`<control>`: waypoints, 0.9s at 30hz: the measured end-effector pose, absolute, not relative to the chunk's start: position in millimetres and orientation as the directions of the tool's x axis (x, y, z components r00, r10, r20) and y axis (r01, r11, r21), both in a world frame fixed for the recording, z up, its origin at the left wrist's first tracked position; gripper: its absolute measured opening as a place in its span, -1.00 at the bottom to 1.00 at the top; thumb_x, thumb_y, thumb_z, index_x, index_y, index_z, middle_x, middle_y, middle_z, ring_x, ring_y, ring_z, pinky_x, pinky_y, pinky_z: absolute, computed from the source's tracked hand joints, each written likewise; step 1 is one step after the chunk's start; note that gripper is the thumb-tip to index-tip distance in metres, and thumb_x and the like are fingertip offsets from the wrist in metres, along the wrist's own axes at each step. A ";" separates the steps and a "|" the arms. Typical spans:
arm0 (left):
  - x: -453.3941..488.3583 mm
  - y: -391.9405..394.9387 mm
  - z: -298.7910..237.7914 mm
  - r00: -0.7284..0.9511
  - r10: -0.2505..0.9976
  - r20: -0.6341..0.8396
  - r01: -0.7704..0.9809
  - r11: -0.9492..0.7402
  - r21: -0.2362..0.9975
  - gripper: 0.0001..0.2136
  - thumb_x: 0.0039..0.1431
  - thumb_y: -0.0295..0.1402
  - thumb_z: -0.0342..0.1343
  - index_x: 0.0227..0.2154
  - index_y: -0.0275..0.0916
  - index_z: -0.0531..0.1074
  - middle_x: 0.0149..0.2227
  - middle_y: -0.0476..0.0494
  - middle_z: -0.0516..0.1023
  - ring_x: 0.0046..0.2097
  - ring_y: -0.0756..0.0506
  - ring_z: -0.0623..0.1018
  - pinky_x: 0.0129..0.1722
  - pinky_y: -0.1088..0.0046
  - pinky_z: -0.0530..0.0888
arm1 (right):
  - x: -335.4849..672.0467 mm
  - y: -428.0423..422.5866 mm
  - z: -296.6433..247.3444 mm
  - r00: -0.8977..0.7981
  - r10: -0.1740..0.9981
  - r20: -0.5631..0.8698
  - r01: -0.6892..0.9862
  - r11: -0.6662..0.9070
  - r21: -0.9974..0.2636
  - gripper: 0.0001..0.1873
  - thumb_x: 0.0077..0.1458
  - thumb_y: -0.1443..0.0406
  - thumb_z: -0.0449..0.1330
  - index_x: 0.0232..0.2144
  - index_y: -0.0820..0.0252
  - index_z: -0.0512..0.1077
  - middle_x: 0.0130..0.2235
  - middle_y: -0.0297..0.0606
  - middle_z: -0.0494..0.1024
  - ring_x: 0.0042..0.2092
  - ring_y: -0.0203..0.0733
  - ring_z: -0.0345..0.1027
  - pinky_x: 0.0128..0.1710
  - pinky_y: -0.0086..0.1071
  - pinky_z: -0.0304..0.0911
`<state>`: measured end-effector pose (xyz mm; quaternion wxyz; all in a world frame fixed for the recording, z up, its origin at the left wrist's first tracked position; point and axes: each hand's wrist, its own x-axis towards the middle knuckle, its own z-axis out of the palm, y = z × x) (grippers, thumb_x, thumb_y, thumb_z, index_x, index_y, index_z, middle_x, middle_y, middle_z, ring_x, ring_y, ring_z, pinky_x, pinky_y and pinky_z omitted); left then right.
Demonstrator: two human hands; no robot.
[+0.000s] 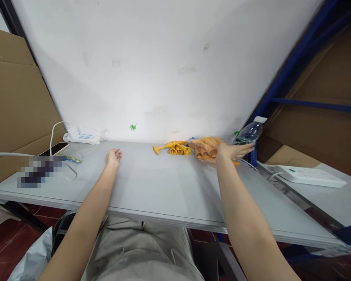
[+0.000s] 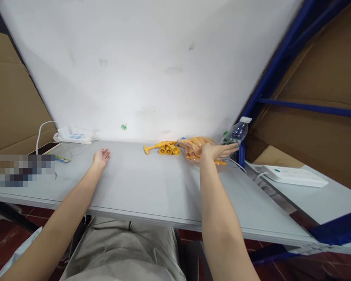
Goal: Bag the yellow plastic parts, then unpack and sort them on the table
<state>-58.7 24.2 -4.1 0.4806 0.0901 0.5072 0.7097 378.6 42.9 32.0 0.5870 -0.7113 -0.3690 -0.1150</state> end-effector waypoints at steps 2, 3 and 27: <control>-58.0 24.0 -3.7 -0.522 0.773 -0.359 -0.592 -0.026 0.805 -0.82 0.21 -0.52 -0.10 -0.19 -0.20 0.32 -0.34 -0.06 0.52 -0.49 0.07 0.45 -0.47 0.58 0.30 | 374.3 38.7 37.6 0.812 0.320 0.489 0.533 -0.063 -0.844 -0.16 0.09 0.35 0.05 0.35 0.29 -0.20 0.38 0.30 -0.27 0.41 0.24 -0.31 0.27 0.31 -0.31; -57.6 23.8 -3.6 -0.525 0.773 -0.357 -0.588 -0.027 0.808 -0.81 0.20 -0.52 -0.09 -0.18 -0.20 0.33 -0.33 -0.07 0.52 -0.48 0.07 0.46 -0.47 0.57 0.30 | 370.1 35.8 40.8 0.826 0.300 0.478 0.514 -0.051 -0.856 -0.15 0.07 0.35 0.05 0.35 0.27 -0.19 0.39 0.25 -0.28 0.42 0.23 -0.37 0.27 0.31 -0.35; -47.5 22.9 -10.3 -0.566 0.815 -0.126 -0.220 -0.003 0.975 -0.77 0.04 -0.55 0.00 -0.21 -0.24 0.31 -0.32 -0.10 0.53 -0.48 0.05 0.47 -0.51 0.57 0.27 | 188.7 54.1 -29.8 -0.166 0.955 0.245 0.944 0.226 -0.241 -0.52 0.34 0.12 -0.14 0.17 0.09 0.31 0.24 -0.05 0.31 0.35 0.07 -0.08 0.31 0.23 -0.44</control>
